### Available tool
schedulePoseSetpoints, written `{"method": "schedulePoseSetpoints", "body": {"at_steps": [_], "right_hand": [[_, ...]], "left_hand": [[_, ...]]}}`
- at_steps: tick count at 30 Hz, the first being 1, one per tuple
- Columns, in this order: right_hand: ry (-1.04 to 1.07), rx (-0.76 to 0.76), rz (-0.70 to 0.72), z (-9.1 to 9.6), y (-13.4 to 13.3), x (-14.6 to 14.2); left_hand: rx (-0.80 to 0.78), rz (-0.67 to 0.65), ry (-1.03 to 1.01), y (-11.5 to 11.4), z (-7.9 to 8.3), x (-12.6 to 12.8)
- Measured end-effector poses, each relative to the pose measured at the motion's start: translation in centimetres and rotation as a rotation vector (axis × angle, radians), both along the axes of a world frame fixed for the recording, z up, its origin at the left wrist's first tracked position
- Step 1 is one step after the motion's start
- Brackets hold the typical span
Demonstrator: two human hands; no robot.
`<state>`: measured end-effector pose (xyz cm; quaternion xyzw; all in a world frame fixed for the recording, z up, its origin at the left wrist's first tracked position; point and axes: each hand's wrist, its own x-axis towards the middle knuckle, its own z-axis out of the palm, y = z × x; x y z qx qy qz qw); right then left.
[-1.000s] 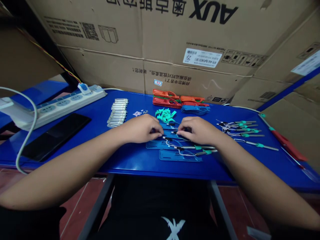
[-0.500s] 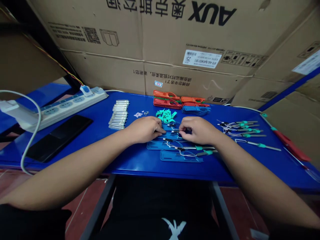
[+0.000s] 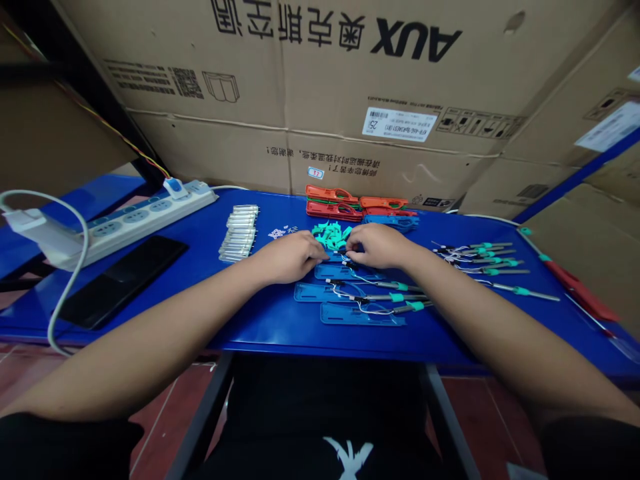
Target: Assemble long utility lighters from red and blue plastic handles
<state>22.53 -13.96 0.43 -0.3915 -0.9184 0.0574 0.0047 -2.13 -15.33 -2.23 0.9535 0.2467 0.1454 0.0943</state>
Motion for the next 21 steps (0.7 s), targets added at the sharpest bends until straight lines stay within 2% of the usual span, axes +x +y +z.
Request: {"method": "schedulePoseSetpoints", "body": {"at_steps": [6,9,12,17,19,21], "right_hand": [[0.221,0.014,0.084,0.6,-0.2,0.5],[0.146,0.015,0.054,1.4,-0.4,1.7],[0.058,-0.032,-0.002,2.4,-0.9,4.1],[-0.205,-0.241,-0.182,3.0,-4.9,7.9],[-0.287,-0.294,-0.247,2.6,-7.0,7.9],[-0.305,-0.269,-0.282,2.0,-8.6,7.2]], "left_hand": [[0.023,0.015,-0.017,-0.1,-0.4,0.2],[0.032,0.008,0.002,-0.3,-0.1,0.2],[0.047,0.007,0.051,-0.5,0.2,0.1],[0.036,0.021,0.085,-0.6,0.5,0.0],[0.039,0.008,0.085,-0.6,0.5,0.0],[0.047,-0.001,0.081,-0.5,0.5,0.0]]}}
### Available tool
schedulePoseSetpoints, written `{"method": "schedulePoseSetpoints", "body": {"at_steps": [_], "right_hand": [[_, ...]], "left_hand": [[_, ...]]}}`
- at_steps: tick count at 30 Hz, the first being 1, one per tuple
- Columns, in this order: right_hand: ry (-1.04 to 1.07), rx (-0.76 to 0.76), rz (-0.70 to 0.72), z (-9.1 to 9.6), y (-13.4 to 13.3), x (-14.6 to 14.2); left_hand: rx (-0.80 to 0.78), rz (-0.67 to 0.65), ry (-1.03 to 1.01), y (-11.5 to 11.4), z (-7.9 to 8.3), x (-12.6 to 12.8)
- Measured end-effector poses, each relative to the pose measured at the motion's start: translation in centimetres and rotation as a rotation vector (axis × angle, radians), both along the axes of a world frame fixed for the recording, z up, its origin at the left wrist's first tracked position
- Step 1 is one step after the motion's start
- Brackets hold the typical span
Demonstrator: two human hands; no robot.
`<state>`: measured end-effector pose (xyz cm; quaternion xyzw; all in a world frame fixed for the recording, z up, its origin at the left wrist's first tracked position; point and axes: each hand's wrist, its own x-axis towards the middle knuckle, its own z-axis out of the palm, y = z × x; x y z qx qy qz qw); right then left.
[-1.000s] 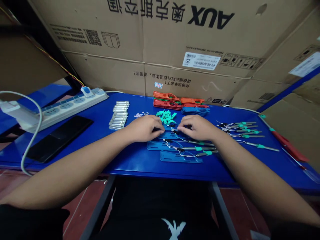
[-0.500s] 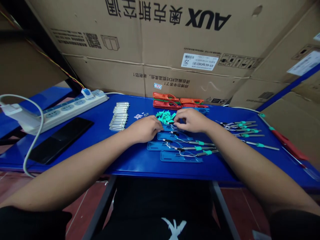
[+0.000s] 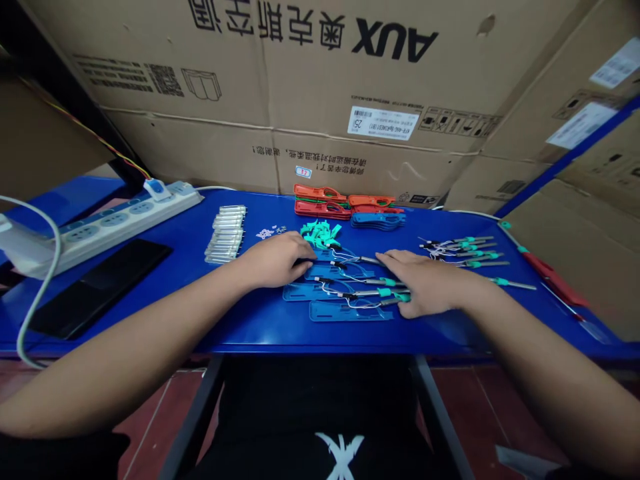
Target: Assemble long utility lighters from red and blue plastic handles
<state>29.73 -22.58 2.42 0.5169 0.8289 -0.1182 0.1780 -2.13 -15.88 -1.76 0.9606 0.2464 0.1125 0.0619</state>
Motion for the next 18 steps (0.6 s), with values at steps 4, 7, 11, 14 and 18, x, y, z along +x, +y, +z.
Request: {"method": "schedulePoseSetpoints", "body": {"at_steps": [4,7,11,14,18], "right_hand": [[0.014,0.124,0.021,-0.7,-0.8,-1.4],[0.053,0.144,0.069,-1.1,0.0,-1.3],[0.123,0.188,0.113,-1.9,1.0,-0.3],[0.131,0.211,0.103,-2.2,1.1,0.0],[0.152,0.237,0.057,-0.8,0.8,0.7]], "left_hand": [[-0.003,-0.016,-0.013,0.0,0.0,0.0],[-0.010,-0.009,-0.018,-0.1,0.2,0.1],[-0.039,0.032,0.002,-0.1,0.3,0.1],[-0.042,0.042,0.012,-0.1,0.3,0.1],[-0.034,0.038,0.033,-0.1,0.3,0.1]]}}
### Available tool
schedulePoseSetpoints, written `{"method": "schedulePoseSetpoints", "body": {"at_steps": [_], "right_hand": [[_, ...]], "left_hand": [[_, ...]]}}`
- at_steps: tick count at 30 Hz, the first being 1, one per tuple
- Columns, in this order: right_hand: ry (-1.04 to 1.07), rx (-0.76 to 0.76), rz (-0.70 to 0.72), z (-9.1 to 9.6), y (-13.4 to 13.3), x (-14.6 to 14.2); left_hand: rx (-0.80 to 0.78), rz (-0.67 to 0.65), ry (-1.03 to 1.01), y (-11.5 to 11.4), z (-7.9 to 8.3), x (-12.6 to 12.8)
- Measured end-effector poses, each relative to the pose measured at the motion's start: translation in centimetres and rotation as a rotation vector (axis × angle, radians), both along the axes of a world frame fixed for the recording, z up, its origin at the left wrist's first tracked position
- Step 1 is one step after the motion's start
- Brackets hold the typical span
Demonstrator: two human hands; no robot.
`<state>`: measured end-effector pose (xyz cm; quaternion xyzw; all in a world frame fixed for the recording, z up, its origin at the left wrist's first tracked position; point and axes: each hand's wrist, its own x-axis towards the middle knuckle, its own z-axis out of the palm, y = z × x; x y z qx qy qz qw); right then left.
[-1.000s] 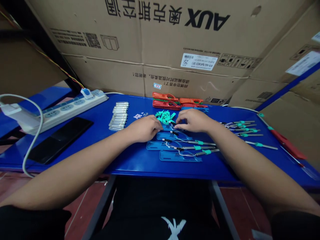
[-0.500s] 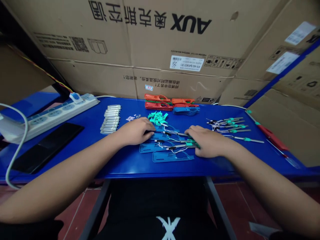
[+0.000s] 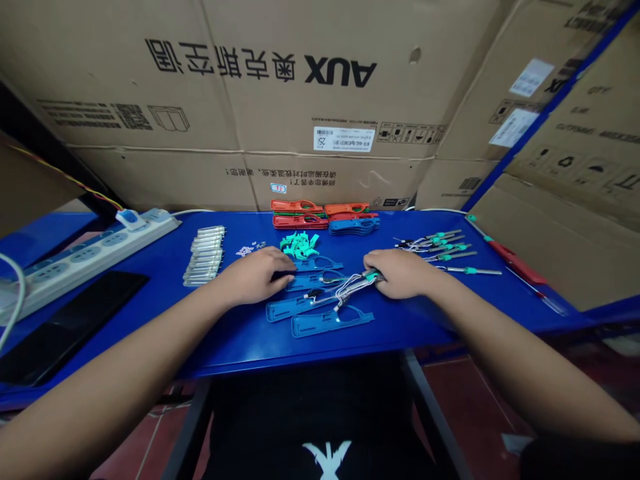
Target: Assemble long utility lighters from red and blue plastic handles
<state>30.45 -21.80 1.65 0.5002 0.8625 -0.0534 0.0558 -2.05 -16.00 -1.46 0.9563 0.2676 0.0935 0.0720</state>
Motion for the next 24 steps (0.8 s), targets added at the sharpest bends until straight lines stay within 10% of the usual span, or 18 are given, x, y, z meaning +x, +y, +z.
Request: {"method": "schedulePoseSetpoints", "body": {"at_steps": [8,15,24], "right_hand": [[-0.023,0.081,-0.073,4.8,1.3,8.2],[-0.235,0.000,-0.301,3.4,3.8,16.0],[-0.043,0.064,-0.154,3.6,3.3,15.3]], "left_hand": [[-0.008,0.000,-0.008,0.0,0.0,-0.1],[-0.035,0.010,-0.007,-0.2,0.3,0.0],[-0.041,0.115,-0.066,-0.7,1.5,-0.3]]}}
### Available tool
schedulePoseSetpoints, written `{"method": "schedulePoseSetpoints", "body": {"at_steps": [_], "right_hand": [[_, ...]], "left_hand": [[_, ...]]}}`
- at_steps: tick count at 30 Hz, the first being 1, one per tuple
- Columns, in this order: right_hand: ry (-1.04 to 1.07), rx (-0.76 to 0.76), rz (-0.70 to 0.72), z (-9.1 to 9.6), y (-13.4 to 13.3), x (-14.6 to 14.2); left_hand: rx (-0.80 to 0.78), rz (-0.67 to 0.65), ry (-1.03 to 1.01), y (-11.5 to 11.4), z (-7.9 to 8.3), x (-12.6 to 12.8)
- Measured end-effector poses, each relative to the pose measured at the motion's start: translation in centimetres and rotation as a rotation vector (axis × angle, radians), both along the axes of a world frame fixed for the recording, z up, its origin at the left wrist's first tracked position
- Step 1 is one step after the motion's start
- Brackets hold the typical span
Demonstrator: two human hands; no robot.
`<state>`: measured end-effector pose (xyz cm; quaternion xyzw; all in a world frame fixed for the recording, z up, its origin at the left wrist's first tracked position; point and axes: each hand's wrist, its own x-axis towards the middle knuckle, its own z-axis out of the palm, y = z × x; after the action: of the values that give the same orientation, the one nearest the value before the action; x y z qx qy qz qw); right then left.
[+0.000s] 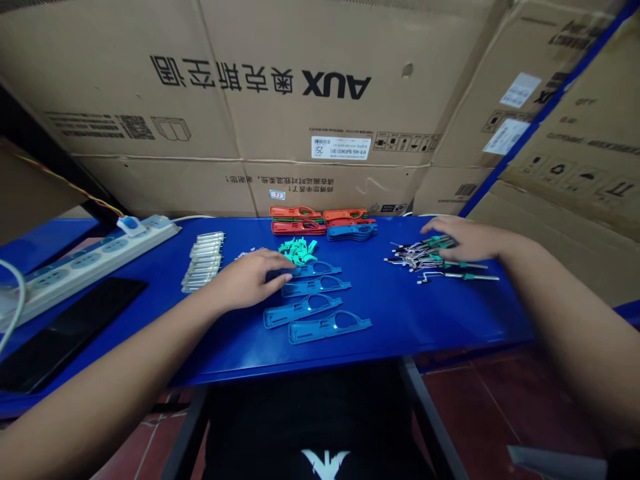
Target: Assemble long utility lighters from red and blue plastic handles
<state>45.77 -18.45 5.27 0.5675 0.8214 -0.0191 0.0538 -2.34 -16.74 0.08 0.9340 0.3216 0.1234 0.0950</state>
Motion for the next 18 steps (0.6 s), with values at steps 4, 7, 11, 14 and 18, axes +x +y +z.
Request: {"method": "schedulePoseSetpoints", "body": {"at_steps": [4,7,11,14,18], "right_hand": [[0.180,0.103,0.209,-0.8,-3.0,-8.0],[0.291,0.032,0.349,-3.8,-6.0,-14.6],[0.283,-0.007,0.368,-7.2,-9.0,-19.2],[0.276,0.113,0.401,-7.7,-10.1,-19.3],[0.378,0.175,0.419,-7.2,-10.7,-18.6]], "left_hand": [[-0.025,0.043,0.012,-0.8,0.1,0.1],[-0.087,0.017,0.069,-2.3,-0.9,0.7],[-0.155,-0.023,0.189,-4.7,-2.2,1.8],[-0.162,-0.023,0.168,-6.2,-1.9,1.8],[-0.087,0.105,0.022,-8.1,-0.5,0.5]]}}
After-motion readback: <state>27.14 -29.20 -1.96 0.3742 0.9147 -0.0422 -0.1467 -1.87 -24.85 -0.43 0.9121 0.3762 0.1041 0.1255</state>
